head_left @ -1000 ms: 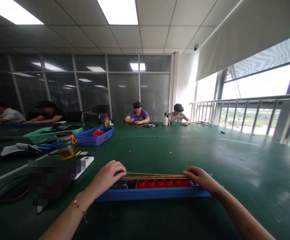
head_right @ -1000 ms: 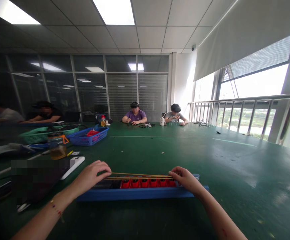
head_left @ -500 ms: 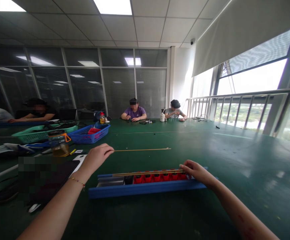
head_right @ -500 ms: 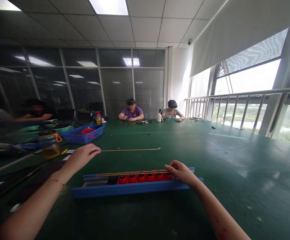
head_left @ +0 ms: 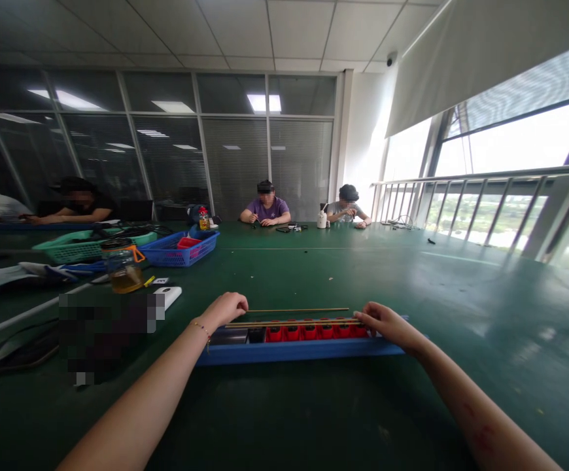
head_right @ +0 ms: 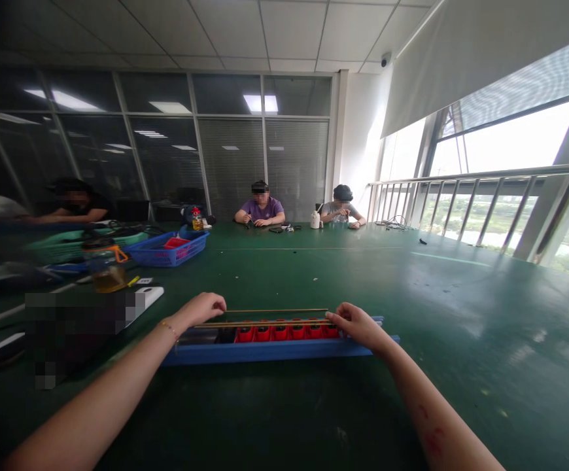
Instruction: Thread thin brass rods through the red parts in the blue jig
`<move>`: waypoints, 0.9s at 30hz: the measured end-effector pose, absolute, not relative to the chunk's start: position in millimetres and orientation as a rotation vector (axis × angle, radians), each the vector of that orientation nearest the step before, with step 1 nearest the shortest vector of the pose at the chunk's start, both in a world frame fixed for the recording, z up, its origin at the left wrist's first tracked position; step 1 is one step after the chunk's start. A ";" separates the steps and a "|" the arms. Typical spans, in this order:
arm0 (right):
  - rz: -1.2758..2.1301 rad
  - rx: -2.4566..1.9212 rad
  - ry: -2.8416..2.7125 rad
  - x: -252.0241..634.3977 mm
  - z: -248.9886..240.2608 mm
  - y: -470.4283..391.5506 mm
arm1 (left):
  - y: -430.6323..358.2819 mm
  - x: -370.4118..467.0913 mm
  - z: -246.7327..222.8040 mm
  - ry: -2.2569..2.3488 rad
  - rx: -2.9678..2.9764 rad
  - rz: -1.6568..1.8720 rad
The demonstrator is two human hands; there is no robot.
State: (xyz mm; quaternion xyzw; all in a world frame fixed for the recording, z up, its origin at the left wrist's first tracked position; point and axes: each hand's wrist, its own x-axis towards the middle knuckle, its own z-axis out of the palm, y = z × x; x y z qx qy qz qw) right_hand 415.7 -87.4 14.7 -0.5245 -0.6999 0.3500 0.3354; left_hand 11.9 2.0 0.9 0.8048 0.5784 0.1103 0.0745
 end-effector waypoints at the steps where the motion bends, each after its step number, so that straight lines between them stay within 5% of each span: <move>1: 0.915 -1.376 -1.834 415.4 15.7 -88.0 | 2.4 11.7 0.2 1.737 2.409 0.333; 13: 0.787 -1.475 -1.889 418.0 13.2 -85.5 | -16.2 18.2 22.5 1.649 2.376 0.413; 20: 0.787 -1.506 -1.899 416.1 16.8 -87.3 | -59.4 28.5 83.6 1.363 2.356 0.171; 27: 0.799 -1.484 -1.891 416.5 15.6 -87.1 | -69.9 33.3 86.0 1.333 2.362 -0.024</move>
